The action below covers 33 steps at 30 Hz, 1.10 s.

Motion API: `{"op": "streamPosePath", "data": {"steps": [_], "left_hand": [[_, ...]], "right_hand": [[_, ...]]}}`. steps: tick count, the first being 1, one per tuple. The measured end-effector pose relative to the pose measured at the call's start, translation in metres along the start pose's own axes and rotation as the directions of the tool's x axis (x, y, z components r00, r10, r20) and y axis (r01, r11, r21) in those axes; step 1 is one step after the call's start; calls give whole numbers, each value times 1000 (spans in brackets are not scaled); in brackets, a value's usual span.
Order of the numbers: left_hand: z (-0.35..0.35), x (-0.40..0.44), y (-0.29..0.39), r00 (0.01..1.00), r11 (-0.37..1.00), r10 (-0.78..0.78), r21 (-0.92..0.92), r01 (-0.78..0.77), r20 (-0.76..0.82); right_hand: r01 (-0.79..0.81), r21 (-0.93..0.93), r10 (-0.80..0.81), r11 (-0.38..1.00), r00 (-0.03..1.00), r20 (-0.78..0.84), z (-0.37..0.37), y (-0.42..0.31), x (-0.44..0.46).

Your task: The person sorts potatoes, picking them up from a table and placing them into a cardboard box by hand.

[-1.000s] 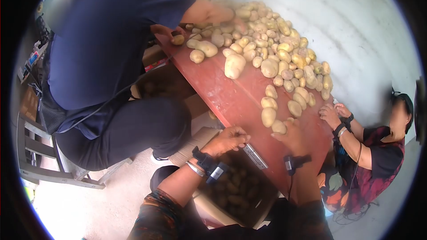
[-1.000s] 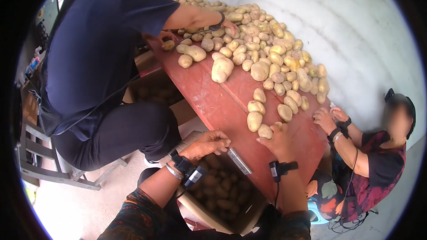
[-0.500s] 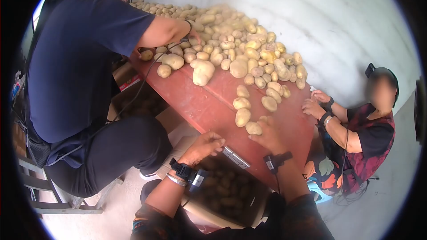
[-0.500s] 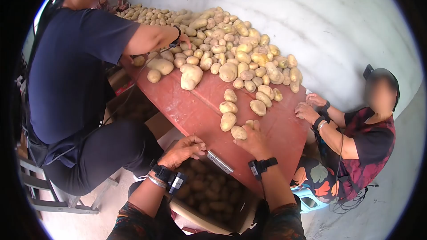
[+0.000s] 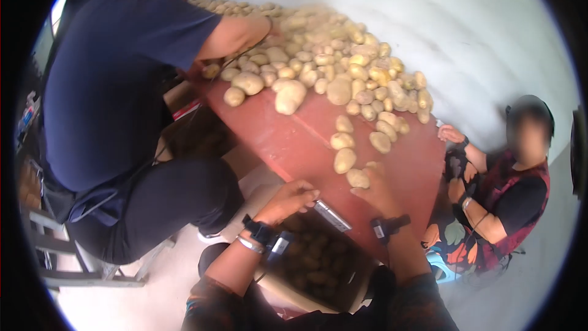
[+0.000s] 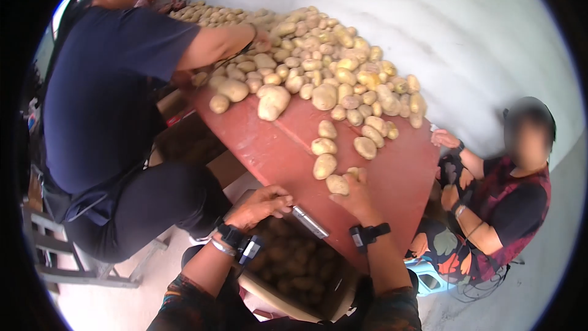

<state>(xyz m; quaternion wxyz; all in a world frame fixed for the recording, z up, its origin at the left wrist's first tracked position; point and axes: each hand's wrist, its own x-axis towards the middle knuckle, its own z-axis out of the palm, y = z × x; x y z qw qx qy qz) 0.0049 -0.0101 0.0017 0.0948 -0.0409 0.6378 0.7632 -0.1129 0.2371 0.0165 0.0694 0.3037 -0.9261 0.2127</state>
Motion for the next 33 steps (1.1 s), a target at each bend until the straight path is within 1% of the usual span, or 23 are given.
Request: {"op": "streamPosePath", "data": {"steps": [4, 6, 7, 9, 10, 11, 12, 13, 14, 15, 16, 18, 20, 22, 23, 25, 26, 28, 29, 30, 31, 32, 33], "left_hand": [[1, -2, 3, 999, 999, 25, 27, -25, 22], [2, -4, 9, 999, 997, -43, -59, 44, 29], [0, -3, 6, 998, 997, -25, -70, 29, 56], [3, -4, 10, 996, 986, -73, -143, 80, 53], [5, -4, 12, 991, 969, -118, -211, 130, 66], [6, -3, 13, 990, 968, -122, -214, 133, 66], [6, -2, 13, 983, 921, -123, -352, 165, 139], [9, -1, 12, 971, 854, -113, -480, 204, 212], [13, 5, 2, 980, 759, -61, -629, 169, 190], [13, 4, -1, 984, 742, 12, -661, 112, 180], [10, 5, -1, 982, 722, 86, -690, 54, 168], [3, 5, -1, 992, 688, 38, -723, 63, 123], [-5, 6, -4, 999, 671, 19, -741, 21, 45], [-11, 5, 5, 992, 624, -113, -781, 22, -63], [-9, -5, 14, 988, 707, 35, -695, -130, -150], [-21, 6, 2, 983, 652, 67, -738, -174, -172], [-33, 21, -9, 992, 526, -3, -844, -105, -126], [-28, 6, 8, 987, 576, -37, -810, -107, -157], [-29, 6, 6, 986, 586, -28, -801, -118, -166], [-35, 10, 3, 984, 602, -9, -787, -135, -176], [-47, 11, 1, 999, 450, 28, -892, -46, -38], [-49, 13, -5, 999, 451, 21, -892, -44, -39], [-38, 2, 6, 992, 449, 3, -886, -114, -126]], "right_hand": [[118, 42, -113, 992, 987, -116, 7, 4, 2], [-94, 263, 118, 960, 990, -74, 2, -1, 0], [-86, 265, 108, 960, 992, -68, -3, -11, 0], [-100, 543, 131, 834, 991, -19, -12, -37, -8], [-104, 543, 133, 833, 991, -13, -17, -52, -12], [29, 540, -25, 841, 1000, -16, -20, -68, -12], [164, 536, -182, 828, 983, -20, -23, -85, -12], [213, 546, -246, 810, 969, -13, -24, -103, -12], [257, 558, -307, 789, 952, -5, -21, -118, -13], [304, 587, -377, 750, 926, 2, -10, -124, -11], [331, 513, -372, 792, 928, -24, 5, -126, -11], [389, 375, -352, 842, 921, -165, 11, -141, -14], [347, 554, -245, 756, 936, -253, 18, -139, -20], [119, 837, -54, 534, 993, -107, 12, -137, -33], [66, 893, -20, 445, 998, -64, 6, -136, -35], [-92, 869, 31, 486, 996, 88, -12, -136, -44], [-225, 866, 60, 446, 973, 222, -17, -136, -48], [-146, 766, -46, 626, 974, 223, -6, -122, -59], [-178, 765, -35, 619, 967, 254, 1, -117, -67], [-165, 703, -105, 692, 941, 323, 11, -112, -74], [-130, 640, -170, 757, 907, 385, 20, -105, -80], [-33, 555, -227, 831, 891, 393, 35, -96, -86], [-71, 485, -199, 872, 853, 483, 47, -89, -91]]}}
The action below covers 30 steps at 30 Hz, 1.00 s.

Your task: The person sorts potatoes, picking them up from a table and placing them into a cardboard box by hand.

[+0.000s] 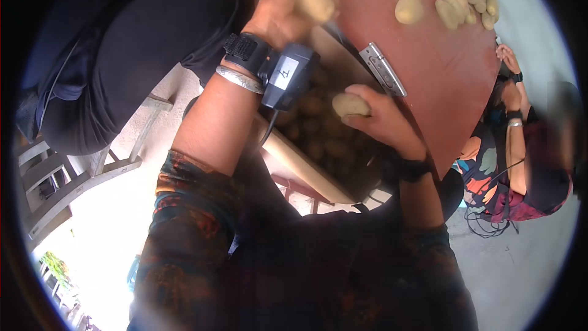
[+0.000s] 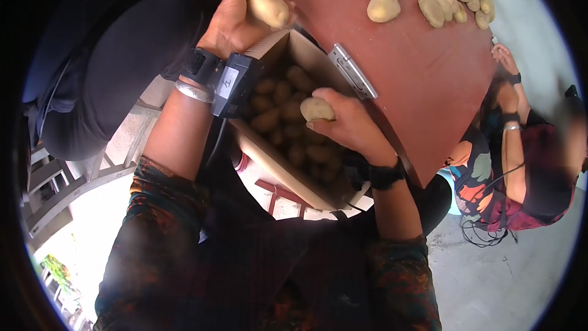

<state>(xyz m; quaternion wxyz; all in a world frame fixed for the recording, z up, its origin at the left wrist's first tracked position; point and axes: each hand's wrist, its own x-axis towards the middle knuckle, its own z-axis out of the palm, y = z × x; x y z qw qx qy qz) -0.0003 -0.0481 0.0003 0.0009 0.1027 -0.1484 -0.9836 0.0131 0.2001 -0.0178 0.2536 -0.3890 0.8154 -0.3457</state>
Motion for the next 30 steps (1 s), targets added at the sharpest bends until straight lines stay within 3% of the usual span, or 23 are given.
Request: {"op": "streamPosePath", "data": {"steps": [1, 2, 4, 5, 7, 8, 10, 11, 12, 14, 15, 17, 18, 19, 21, 23, 24, 27, 28, 30], "left_hand": [[8, -7, -4, 996, 998, 66, 0, -66, -56], [1, -3, -2, 999, 999, 45, 0, -45, -16], [6, -6, -1, 998, 1000, 26, -15, -27, -51], [8, -7, -1, 997, 999, 15, -29, -17, -79], [-1, -1, -1, 999, 998, -29, -64, 26, -40], [-7, 3, -1, 998, 993, -69, -98, 69, 3], [-17, 13, 4, 996, 993, -89, -84, 89, -4], [-22, 18, 4, 994, 992, -107, -70, 106, -11], [-28, 20, -1, 994, 992, -106, -66, 105, -3], [-29, 24, -8, 1000, 969, -10, 249, 10, -2], [-11, 15, -13, 993, 970, -25, 238, 51, -114], [-10, 13, -16, 992, 962, -122, 242, 123, -22], [-7, 11, -19, 994, 951, -107, 290, 105, -9], [-8, 10, -21, 983, 947, -151, 300, 114, 105], [7, 2, -22, 974, 898, -225, 389, 207, 2], [3, 3, -26, 956, 867, -288, 439, 237, 53], [4, 3, -28, 924, 869, -348, 424, 254, 159], [12, -5, -37, 944, 847, -303, 490, 204, 130], [9, -3, -38, 946, 850, -299, 484, 207, 122], [10, -4, -40, 938, 875, -302, 439, 203, 169]], "right_hand": [[-73, -54, 77, 996, 995, 70, 8, 12, 0], [-78, -49, 81, 996, 994, 69, 17, 27, 0], [-205, -270, 221, 941, 975, 28, 34, 62, -2], [-211, -266, 227, 940, 973, 30, 42, 80, -4], [-385, -92, 385, 918, 923, -15, 54, 116, -8], [-386, -91, 387, 918, 922, -15, 60, 131, -13], [-411, -177, 370, 894, 902, -223, 64, 141, -20], [-410, -177, 368, 894, 901, -228, 63, 147, -22], [-390, -265, 359, 882, 920, -157, 58, 140, -19], [-290, -334, 278, 897, 957, -85, 53, 127, -12], [-215, -324, 197, 921, 976, -88, 56, 116, -9], [-76, -98, 55, 992, 977, -204, 34, 49, 0], [-9, -101, -20, 995, 958, -285, 25, 21, 6], [54, -104, -89, 993, 929, -359, 19, -1, 11], [137, -84, -160, 987, 877, -453, 9, -29, 22], [232, 3, -177, 973, 753, -634, -3, -51, 32], [244, 38, -164, 969, 751, -640, -5, -48, 37], [246, -126, -270, 961, 733, -625, -16, -54, 53], [188, -94, -207, 978, 775, -597, -17, -61, 52], [202, -117, -232, 972, 763, -603, -13, -50, 57]]}}
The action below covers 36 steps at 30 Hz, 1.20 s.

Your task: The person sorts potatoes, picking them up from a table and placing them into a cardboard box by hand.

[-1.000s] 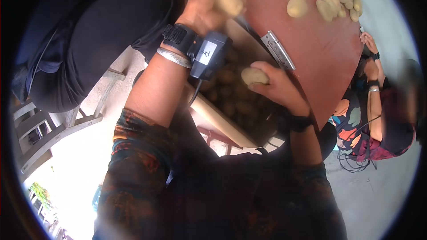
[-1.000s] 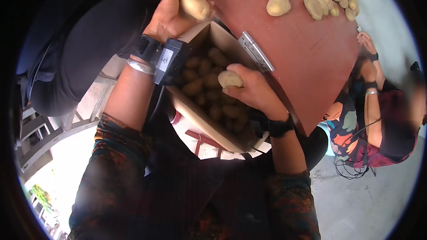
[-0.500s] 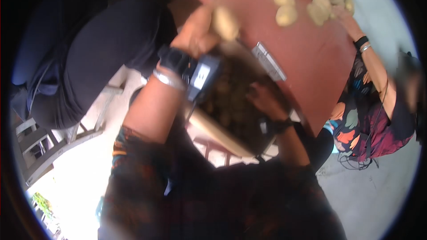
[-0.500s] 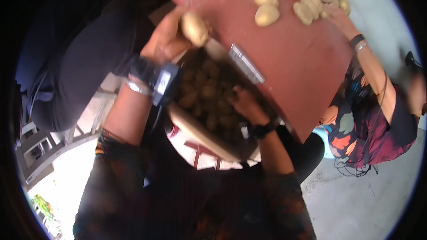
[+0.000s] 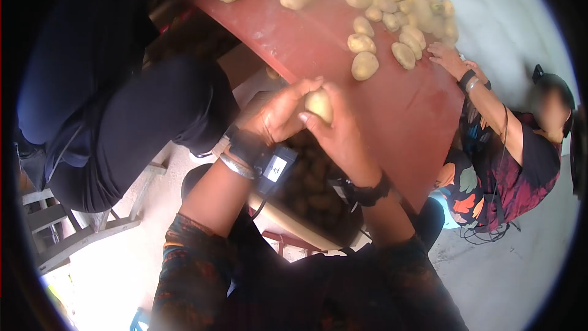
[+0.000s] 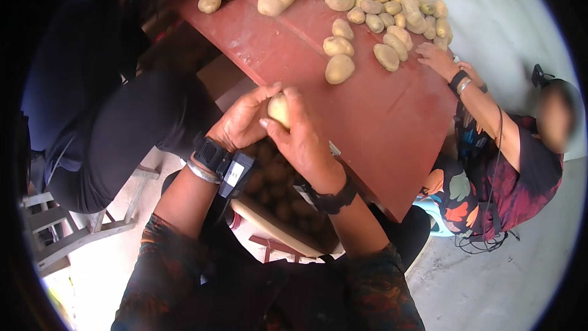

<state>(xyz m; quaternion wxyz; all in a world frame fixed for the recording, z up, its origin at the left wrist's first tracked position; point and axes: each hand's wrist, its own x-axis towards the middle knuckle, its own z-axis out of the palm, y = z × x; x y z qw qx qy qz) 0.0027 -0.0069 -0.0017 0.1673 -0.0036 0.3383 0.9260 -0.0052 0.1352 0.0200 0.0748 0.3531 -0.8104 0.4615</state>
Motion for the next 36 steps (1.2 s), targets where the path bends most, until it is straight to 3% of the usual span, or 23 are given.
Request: {"op": "streamPosePath", "data": {"steps": [3, 5, 8, 9, 11, 13, 15, 16, 18, 21, 23, 25, 27, 29, 30, 32, 33, 35, 36], "left_hand": [[9, -1, 5, 997, 999, 38, -28, -36, 69], [7, -4, 9, 997, 1000, -3, 4, 3, 79], [-1, -6, 10, 956, 979, 84, 201, -27, -281], [-7, -4, 15, 930, 962, 136, 268, -43, -342], [-21, -8, 18, 928, 966, 180, 235, -105, -325], [-23, -10, 25, 923, 959, 242, 219, -181, -298], [-21, -11, 27, 912, 955, 251, 235, -179, -323], [-25, -10, 26, 917, 957, 249, 222, -185, -312], [-36, -11, 22, 922, 958, 250, 215, -190, -296], [-40, -2, 27, 948, 957, 264, 167, -236, -177], [-13, -10, 28, 877, 975, 205, 167, -145, -435], [-10, -12, 26, 886, 973, 216, 166, -160, -411], [-8, -11, 24, 890, 972, 221, 162, -169, -400], [-6, -10, 23, 883, 975, 206, 166, -148, -422], [-6, -9, 23, 885, 977, 195, 163, -137, -423], [-5, -9, 24, 884, 976, 195, 176, -130, -424], [-5, -8, 24, 883, 975, 186, 191, -112, -430], [-7, -7, 23, 885, 972, 195, 201, -119, -422], [-8, -7, 22, 888, 971, 197, 210, -118, -415]], "right_hand": [[10, 79, -8, 997, 1000, -26, -3, 7, 3], [-156, 322, 150, 934, 988, 45, -13, 8, -6], [-337, 357, 227, 871, 921, 316, -35, -3, -20], [-342, 364, 225, 867, 918, 326, -35, 1, -27], [-370, 176, 236, 912, 825, 513, -31, 13, -46], [-351, 116, 236, 929, 805, 544, -12, 41, -65], [-663, 147, 468, 734, 650, 599, 8, 64, -79], [-662, 149, 466, 735, 652, 599, 16, 68, -84], [-814, 297, 598, 499, 571, 562, 32, 72, -90], [-784, 193, 625, 590, 595, 505, 44, 77, -95], [-701, 202, 553, 684, 679, 483, 25, 59, -78], [-618, 210, 474, 757, 741, 475, 4, 37, -52], [-486, 345, 421, 803, 873, 248, -25, 16, -26], [-512, 151, 498, 846, 859, 119, -51, 10, 4], [-501, 147, 488, 853, 865, 117, -60, 18, 16], [-200, -254, 206, 946, 979, -2, -76, 34, 43], [-192, -257, 198, 947, 980, -1, -81, 39, 59], [-113, -554, 153, 825, 988, 26, -86, 47, 92], [-111, -555, 151, 824, 988, 26, -84, 53, 104]]}}
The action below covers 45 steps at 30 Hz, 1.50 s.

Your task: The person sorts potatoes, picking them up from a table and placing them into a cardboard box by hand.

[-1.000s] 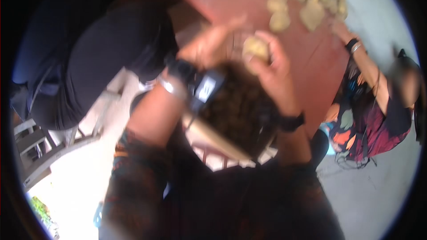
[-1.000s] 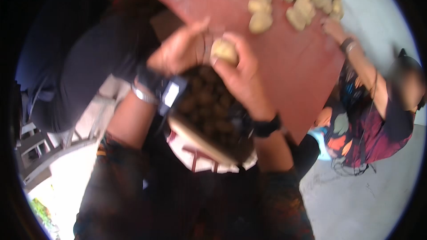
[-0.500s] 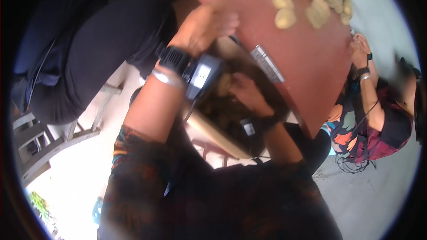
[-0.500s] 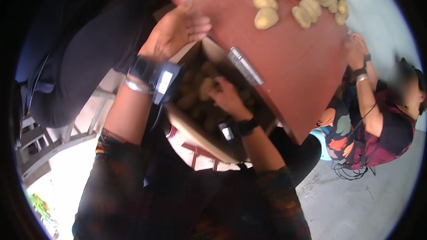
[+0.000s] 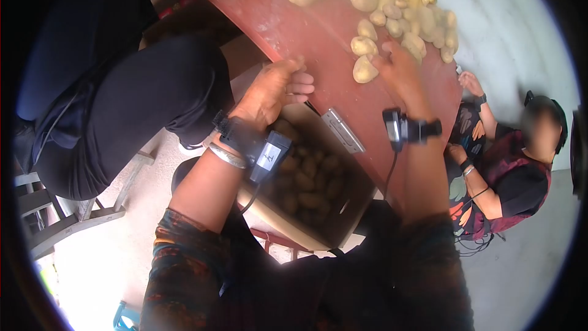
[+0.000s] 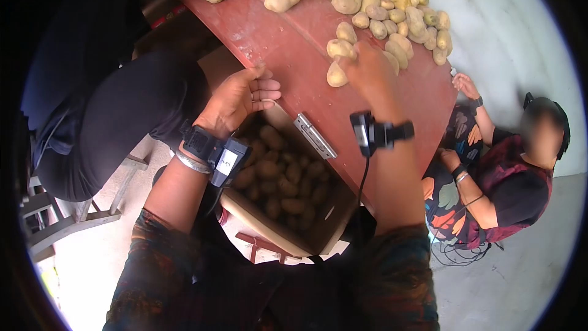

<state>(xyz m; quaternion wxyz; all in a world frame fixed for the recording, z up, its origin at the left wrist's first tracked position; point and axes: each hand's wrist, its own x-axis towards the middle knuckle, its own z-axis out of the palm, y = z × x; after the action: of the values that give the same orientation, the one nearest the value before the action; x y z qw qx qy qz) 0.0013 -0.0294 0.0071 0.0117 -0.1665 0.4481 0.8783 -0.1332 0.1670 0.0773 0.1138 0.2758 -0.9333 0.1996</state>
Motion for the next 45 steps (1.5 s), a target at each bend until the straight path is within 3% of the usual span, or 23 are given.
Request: {"op": "streamPosePath", "data": {"steps": [2, 6, 9, 11, 13, 15, 19, 22, 24, 26, 28, 29, 30, 33, 34, 35, 37, 39, 41, 42, 43, 45], "left_hand": [[1, 0, -1, 1000, 1000, -6, 6, 6, -1], [1, -1, 0, 1000, 1000, -2, 24, 2, -12], [1, -1, -1, 1000, 1000, 3, 23, -3, 2], [1, 0, 0, 1000, 1000, 5, 18, -5, 10], [1, -2, -3, 1000, 1000, -2, 12, 2, 23], [2, -2, -5, 1000, 1000, -23, 22, 23, 17], [5, -4, -4, 998, 999, -30, 41, 28, 60], [1, -5, -5, 994, 998, -64, -9, 65, 90], [1, -3, -7, 992, 992, -73, -94, 83, 105], [10, -5, -6, 991, 982, -114, -146, 123, 72], [1, 3, -8, 955, 955, -179, -190, 226, 237], [0, 6, -10, 955, 975, -70, -182, 126, 288], [2, -1, -5, 945, 976, -45, -187, 111, 323], [-12, 11, -9, 967, 945, -21, -312, 102, 253], [-11, 8, -9, 968, 943, -27, -314, 107, 250], [-9, 6, -6, 977, 938, -21, -334, 92, 212], [-5, 5, -6, 985, 933, -27, -350, 87, 172], [-7, 7, -8, 981, 954, 29, -298, 30, 190], [-6, 5, -10, 971, 957, 18, -287, 52, 238], [-4, 4, -10, 976, 965, 4, -257, 53, 219], [-1, 4, -10, 980, 972, -9, -228, 56, 200], [5, -2, -8, 986, 976, -25, -209, 60, 166]], "right_hand": [[-49, -111, 67, 993, 984, 166, 10, 5, 23], [-72, -116, 96, 991, 972, 215, 39, 8, 40], [-166, -216, 217, 962, 946, 240, 68, 20, 41], [-44, -306, 101, 951, 980, 171, 72, 28, 43], [-25, -303, 74, 953, 986, 151, 63, 26, 37], [-167, -60, 174, 984, 974, 144, 57, 30, 37], [-83, -15, 84, 996, 973, 217, 59, 41, 48], [-142, -5, 134, 990, 921, 366, 42, 21, 40], [-340, 387, 142, 857, 878, 456, 40, 14, 27], [-277, 683, -89, 676, 890, 448, 49, 18, 16], [-228, 702, -194, 675, 863, 466, 25, -24, -12], [-115, 685, -248, 720, 879, 408, 25, -36, -23], [-132, 697, -249, 705, 874, 417, 28, -47, -29], [-253, 707, -95, 660, 906, 413, 21, -67, -58], [-293, 831, -92, 474, 921, 377, 26, -65, -74], [-301, 829, -87, 472, 920, 383, 29, -60, -87], [-478, 832, -195, 282, 821, 537, 37, -46, -113], [-676, 717, -205, 167, 688, 696, 53, -42, -144], [-770, 582, -236, 261, 534, 812, 78, -22, -165], [-825, 484, -174, 292, 452, 875, 92, -10, -175], [-826, 482, -173, 291, 450, 876, 107, 5, -185], [-822, 305, 93, 481, 394, 914, 131, 35, -202]]}}
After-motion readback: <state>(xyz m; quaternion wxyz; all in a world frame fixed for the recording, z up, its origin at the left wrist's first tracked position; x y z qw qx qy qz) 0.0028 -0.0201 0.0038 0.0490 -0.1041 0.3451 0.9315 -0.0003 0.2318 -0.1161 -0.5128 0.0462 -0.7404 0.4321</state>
